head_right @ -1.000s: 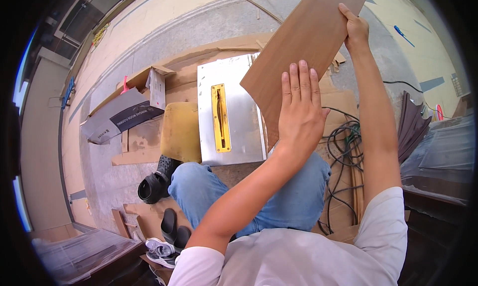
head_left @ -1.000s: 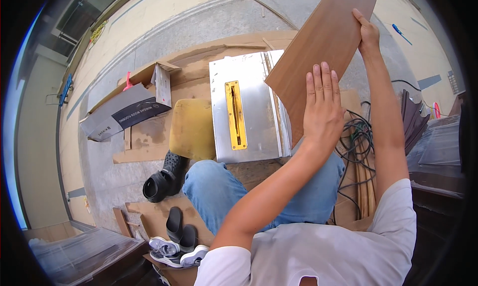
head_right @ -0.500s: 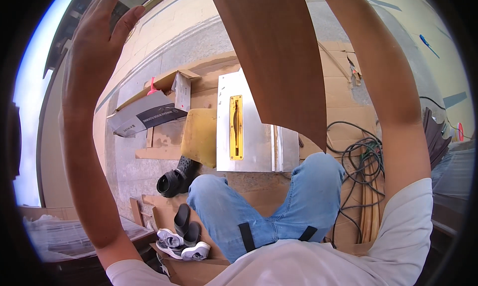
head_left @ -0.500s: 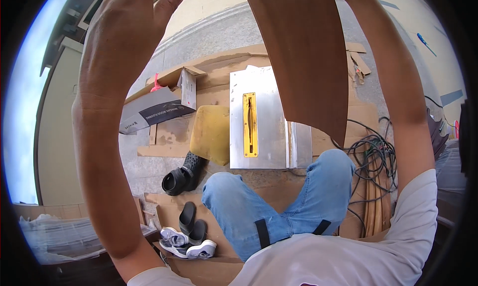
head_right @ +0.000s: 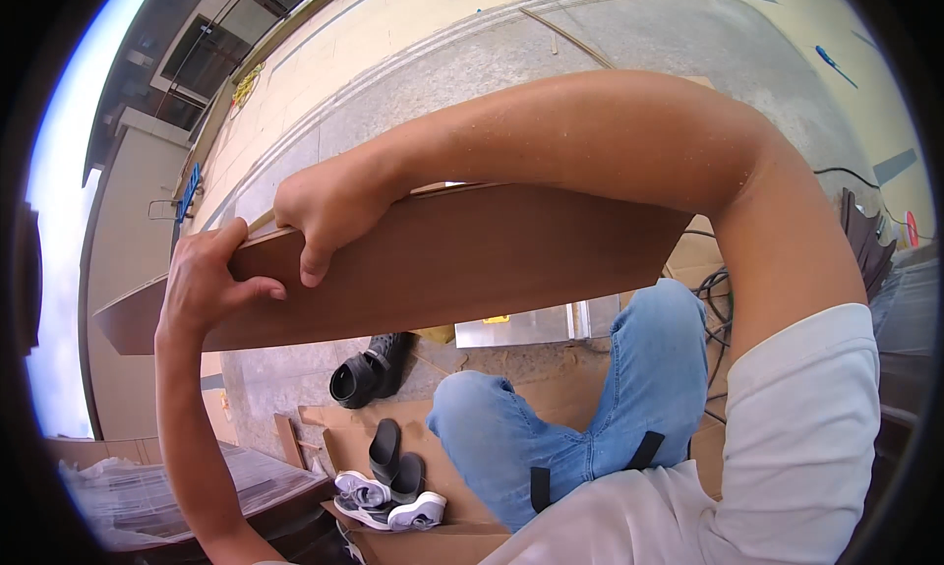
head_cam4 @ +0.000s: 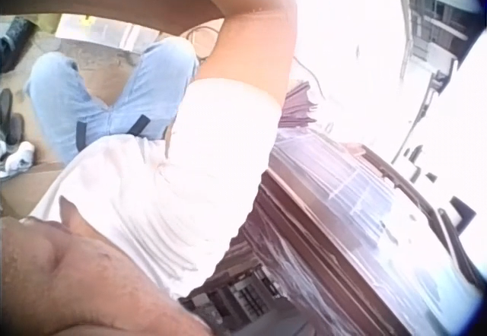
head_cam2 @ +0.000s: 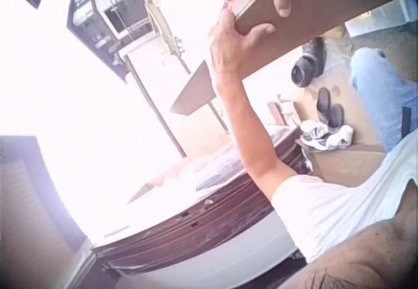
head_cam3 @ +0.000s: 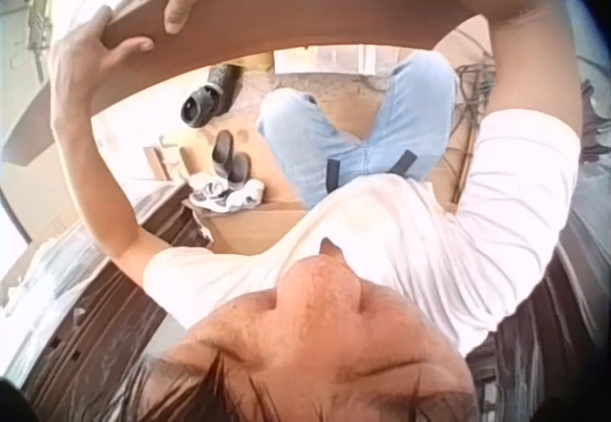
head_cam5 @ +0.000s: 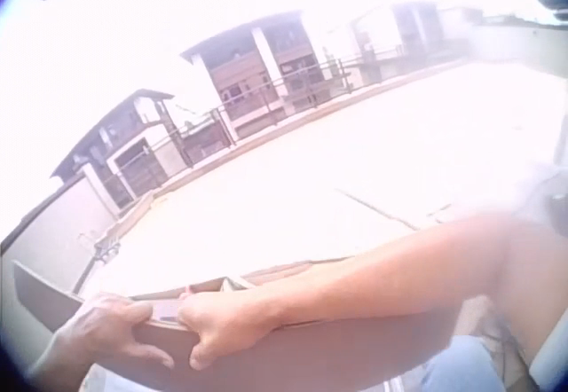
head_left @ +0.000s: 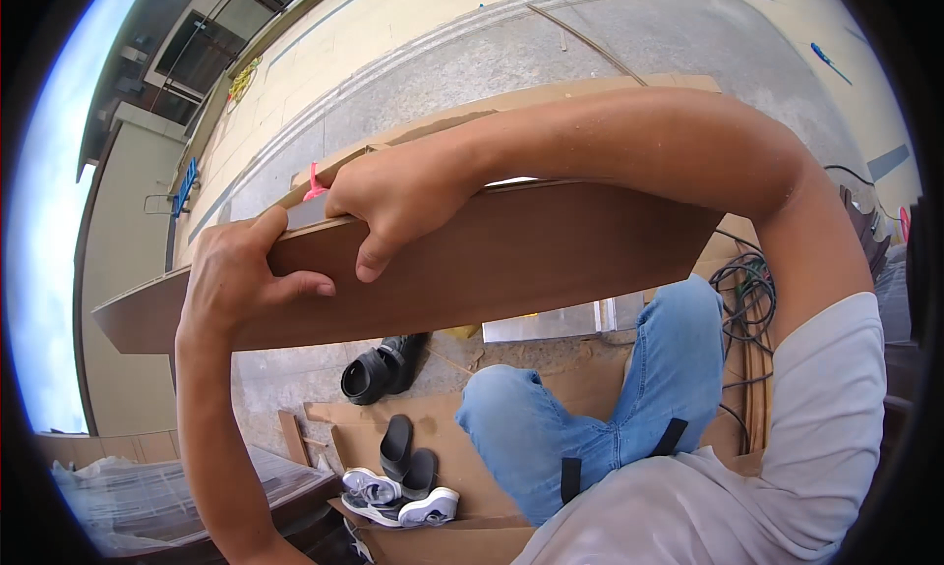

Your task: The person measures and cuts wooden flooring planks using a table saw and then installs them onto a subfloor by hand and with a hammer and a pneumatic nail gun.

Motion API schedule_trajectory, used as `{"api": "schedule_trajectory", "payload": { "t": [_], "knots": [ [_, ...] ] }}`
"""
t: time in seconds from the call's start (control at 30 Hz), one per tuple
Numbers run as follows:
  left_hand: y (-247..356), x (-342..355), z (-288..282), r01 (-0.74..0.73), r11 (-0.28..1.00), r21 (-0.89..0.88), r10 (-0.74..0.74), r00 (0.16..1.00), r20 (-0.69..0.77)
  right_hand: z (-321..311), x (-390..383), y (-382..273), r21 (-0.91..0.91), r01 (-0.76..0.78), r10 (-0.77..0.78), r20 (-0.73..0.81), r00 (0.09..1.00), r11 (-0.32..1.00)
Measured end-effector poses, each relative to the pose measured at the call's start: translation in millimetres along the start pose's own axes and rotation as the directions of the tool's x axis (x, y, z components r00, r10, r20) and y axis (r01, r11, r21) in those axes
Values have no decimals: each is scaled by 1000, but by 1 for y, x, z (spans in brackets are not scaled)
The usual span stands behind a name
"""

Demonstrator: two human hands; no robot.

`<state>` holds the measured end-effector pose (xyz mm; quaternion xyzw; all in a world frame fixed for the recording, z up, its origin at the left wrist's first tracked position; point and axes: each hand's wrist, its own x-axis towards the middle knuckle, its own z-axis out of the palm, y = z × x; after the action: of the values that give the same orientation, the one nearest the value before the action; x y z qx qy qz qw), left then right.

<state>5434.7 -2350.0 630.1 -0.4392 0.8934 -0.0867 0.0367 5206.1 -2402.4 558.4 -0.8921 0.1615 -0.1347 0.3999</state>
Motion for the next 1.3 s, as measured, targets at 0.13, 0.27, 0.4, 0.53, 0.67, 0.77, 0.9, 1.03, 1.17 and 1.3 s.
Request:
{"api": "schedule_trajectory", "payload": {
  "t": [0.13, 0.27, 0.4, 0.53, 0.67, 0.77, 0.9, 1.03, 1.17, 1.3],
  "knots": [
    [-5, -82, 103, 199, 954, -224, -209, 978, -20, 53, 51, 18, -101, 53, -20, 304, 953, 993],
    [-6, -163, 181, 470, 697, -542, -484, 866, 128, 105, 77, -6, -394, 3, 55, 137, 989, 919],
    [17, -232, 249, 517, 436, -736, -558, 797, 229, 216, 63, 21, -553, 120, -440, -494, 749, 825],
    [7, -292, 288, 544, 393, -741, -583, 771, 257, 233, -9, -14, -283, -97, -232, -905, 355, 954],
    [-15, -319, 311, 613, 377, -694, -576, 742, 343, 281, -51, 29, 139, -405, 233, -954, 191, 904],
    [-23, -326, 317, 611, 350, -710, -580, 736, 347, 287, -42, 26, -172, -492, 62, -903, 424, 853],
    [-33, -335, 324, 664, 419, -619, -539, 730, 419, 287, -21, 34, -475, -397, -15, -656, 755, 786],
    [-29, -337, 335, 681, 444, -582, -524, 725, 448, 311, -14, 62, -499, -468, 69, -627, 776, 729],
    [-24, -335, 343, 678, 457, -576, -461, 734, 498, 336, -15, 73, -446, -578, 137, -700, 701, 683],
    [-21, -332, 349, 655, 494, -572, -439, 756, 486, 347, -22, 78, -446, -600, 149, -708, 691, 665]
  ]
}}
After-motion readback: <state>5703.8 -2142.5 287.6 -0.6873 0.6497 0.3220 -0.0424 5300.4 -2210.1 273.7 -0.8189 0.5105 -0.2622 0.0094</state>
